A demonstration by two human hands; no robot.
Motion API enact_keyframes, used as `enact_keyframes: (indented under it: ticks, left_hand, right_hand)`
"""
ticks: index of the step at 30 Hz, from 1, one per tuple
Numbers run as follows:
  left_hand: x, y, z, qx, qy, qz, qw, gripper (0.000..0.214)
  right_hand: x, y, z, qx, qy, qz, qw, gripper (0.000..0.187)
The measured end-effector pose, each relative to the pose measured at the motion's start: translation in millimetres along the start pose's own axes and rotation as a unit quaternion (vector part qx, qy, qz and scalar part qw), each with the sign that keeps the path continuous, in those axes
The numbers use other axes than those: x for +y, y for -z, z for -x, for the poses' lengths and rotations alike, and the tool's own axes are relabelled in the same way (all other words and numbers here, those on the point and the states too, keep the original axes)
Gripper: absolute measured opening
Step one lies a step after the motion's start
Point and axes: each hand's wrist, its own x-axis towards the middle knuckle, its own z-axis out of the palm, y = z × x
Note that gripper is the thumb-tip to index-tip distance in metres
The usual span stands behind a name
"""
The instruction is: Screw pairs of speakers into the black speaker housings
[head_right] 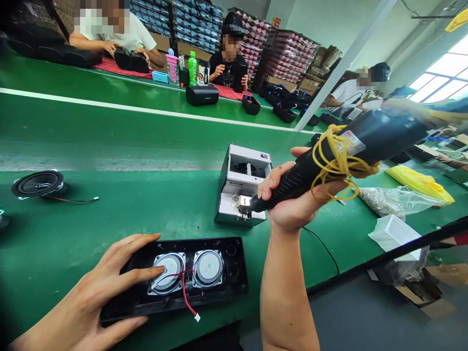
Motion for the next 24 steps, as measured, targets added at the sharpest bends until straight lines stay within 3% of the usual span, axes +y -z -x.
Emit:
enact_keyframes:
  ticks: [6, 11, 13, 18, 24]
  left_hand:
    - [-3.5, 5.8, 2.4, -0.021, -0.018, -0.022, 0.999, 0.053]
    - [-8.3, 16.0, 9.5, -0.042, -0.036, -0.041, 0.998, 0.055]
    - [-7.5, 18.8, 9.6, -0.045, -0.042, -0.038, 0.997, 0.056]
    - [-0.8, 22.0, 2.4, -0.055, -0.024, -0.012, 0.998, 0.056]
    - [3.1, 22.3, -1.7, -0.05, -0.029, 0.009, 0.998, 0.054]
  right_hand:
    - [-2.6, 8.5, 2.9, -0.02, -0.008, 0.013, 1.0, 0.078]
    - [-15.0, 10.6, 5.8, -0.074, -0.024, -0.01, 0.997, 0.072]
    - [-26.9, 0.2, 9.0, -0.082, -0.043, -0.028, 0.995, 0.065]
    - [-59.0, -48.6, 22.7, -0.095, -0.172, -0.108, 0.975, 0.053]
    - [-56.0, -95.5, 47.3, -0.203, -0.27, -0.199, 0.92, 0.047]
